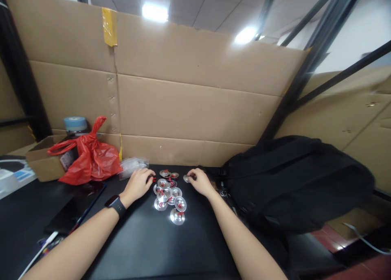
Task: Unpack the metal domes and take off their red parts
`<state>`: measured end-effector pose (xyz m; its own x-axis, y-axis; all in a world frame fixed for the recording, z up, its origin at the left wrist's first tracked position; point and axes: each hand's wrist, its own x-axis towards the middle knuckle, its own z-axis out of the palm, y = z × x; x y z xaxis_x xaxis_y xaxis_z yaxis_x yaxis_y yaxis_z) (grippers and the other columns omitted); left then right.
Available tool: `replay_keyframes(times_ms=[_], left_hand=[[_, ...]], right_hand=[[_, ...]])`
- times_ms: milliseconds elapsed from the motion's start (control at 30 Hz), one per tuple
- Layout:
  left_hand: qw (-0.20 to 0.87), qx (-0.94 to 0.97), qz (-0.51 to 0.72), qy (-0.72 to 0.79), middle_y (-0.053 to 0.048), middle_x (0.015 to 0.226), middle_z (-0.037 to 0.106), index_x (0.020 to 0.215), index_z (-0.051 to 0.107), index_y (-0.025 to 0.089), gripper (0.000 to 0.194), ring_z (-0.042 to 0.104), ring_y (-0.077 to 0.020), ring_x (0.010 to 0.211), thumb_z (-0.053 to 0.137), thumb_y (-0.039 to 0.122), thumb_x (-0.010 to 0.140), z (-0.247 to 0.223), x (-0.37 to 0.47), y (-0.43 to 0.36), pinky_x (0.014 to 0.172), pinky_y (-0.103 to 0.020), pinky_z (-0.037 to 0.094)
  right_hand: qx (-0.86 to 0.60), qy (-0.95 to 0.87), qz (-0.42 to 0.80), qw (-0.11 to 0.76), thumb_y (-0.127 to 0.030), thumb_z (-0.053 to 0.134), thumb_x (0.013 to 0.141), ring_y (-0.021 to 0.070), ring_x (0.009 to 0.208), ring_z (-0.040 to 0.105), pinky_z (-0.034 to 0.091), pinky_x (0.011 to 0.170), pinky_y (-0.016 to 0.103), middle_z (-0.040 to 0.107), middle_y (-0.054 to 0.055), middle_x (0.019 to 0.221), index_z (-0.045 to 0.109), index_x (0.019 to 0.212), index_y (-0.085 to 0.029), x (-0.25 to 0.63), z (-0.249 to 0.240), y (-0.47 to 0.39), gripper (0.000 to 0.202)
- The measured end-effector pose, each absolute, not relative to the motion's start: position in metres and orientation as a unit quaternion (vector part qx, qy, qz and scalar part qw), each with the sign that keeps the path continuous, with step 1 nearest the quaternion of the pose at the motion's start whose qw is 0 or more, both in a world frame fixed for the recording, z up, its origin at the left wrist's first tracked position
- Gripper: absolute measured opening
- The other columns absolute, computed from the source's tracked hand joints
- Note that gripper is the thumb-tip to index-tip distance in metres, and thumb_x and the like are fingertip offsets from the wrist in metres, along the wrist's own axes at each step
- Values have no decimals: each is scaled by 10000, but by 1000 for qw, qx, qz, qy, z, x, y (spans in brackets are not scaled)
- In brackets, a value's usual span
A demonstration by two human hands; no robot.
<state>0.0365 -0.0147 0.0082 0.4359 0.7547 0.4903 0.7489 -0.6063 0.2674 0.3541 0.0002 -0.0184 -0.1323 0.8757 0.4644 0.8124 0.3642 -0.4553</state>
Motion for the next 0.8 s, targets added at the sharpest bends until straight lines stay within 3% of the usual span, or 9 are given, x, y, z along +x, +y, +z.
replay_keyframes(times_ms=[200, 433, 800], left_hand=[[2, 922, 217, 320, -25, 1231, 674, 1221, 640, 342, 349, 551, -210, 1127, 500, 164, 956, 12, 47, -26, 883, -352, 334], [-4, 916, 216, 338, -26, 1070, 714, 1071, 689, 288, 210, 546, -211, 1066, 505, 241, 981, 14, 54, -29, 834, -352, 299], [12, 893, 223, 392, -44, 981, 677, 927, 674, 228, 200, 510, -226, 1019, 496, 297, 984, 7, 60, -25, 843, -360, 307]], right_hand=[[-490, -793, 98, 350, -144, 628, 814, 201, 909, 611, 474, 857, 357, 650, 51, 941, 700, 918, -197, 332, -4, -13, 137], [-480, -798, 118, 344, -128, 643, 810, 200, 925, 615, 476, 867, 361, 647, 47, 948, 702, 920, -201, 323, 1, -20, 145], [-429, -811, 132, 375, -112, 643, 809, 211, 976, 619, 475, 910, 386, 666, 58, 1017, 668, 1009, -206, 303, 7, -32, 223]])
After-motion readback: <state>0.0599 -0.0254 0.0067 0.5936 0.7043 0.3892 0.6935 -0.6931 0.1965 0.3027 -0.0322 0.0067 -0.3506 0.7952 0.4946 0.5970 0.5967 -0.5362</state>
